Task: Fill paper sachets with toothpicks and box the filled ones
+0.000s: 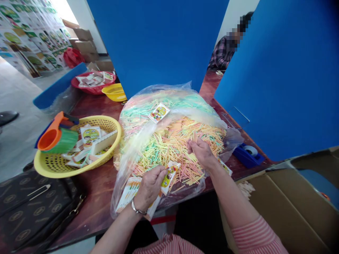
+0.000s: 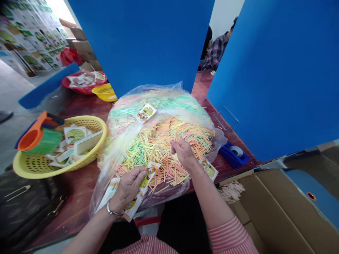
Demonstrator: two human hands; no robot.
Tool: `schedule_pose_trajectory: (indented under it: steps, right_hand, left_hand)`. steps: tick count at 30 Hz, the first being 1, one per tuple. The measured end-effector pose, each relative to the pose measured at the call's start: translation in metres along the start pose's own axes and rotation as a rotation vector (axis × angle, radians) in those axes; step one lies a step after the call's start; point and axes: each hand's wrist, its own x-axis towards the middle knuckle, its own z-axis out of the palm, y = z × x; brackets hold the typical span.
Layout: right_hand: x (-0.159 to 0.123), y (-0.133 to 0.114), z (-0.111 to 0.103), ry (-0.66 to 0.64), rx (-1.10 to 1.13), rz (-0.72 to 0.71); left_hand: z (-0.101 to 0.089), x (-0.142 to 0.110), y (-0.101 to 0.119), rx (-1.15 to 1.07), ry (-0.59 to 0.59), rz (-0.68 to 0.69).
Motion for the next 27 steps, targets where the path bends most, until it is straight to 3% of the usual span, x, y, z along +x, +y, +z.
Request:
schedule_pose_trajectory:
  steps: [2,3,6,12,14,17,20,24,27]
  right_hand:
    - [-0.009,-0.012,0.01,0.107,0.601,0.011]
    - [-0.015,-0.017,0.015,0.132,0.798,0.014]
    - [-0.03,-0.027,0.029,0.094,1.048,0.045]
    - [-0.049,-0.021,0.033,-0.154,0.859,0.107]
    - [-0.051,-0.017,0.033,-0.128,0.869,0.111]
    - [-0.05,-0.016,0.033,0.058,0.998,0.091]
    - [-0.047,-0.017,0.031,0.187,0.971,0.02]
    - [-0.047,-0.019,0.022,0.165,0.781,-0.071]
    - [-0.048,-0.019,0.019,0.034,0.651,-0.057]
  left_hand:
    - [0.005,0.0,0.002,0.019,-0.06,0.039]
    - [0.007,0.0,0.003,0.019,-0.09,0.045]
    - [0.015,-0.001,0.006,-0.003,-0.127,0.029]
    - [0.018,-0.002,0.003,-0.039,-0.084,-0.005]
    - [0.017,-0.002,0.001,-0.052,-0.086,-0.019]
    - [0.017,-0.002,-0.001,-0.085,-0.107,-0.046]
    - [0.019,-0.002,-0.003,-0.098,-0.098,-0.045]
    - [0.02,-0.002,-0.005,-0.057,-0.073,-0.027]
    - [0.02,-0.001,-0.004,-0.022,-0.083,-0.015]
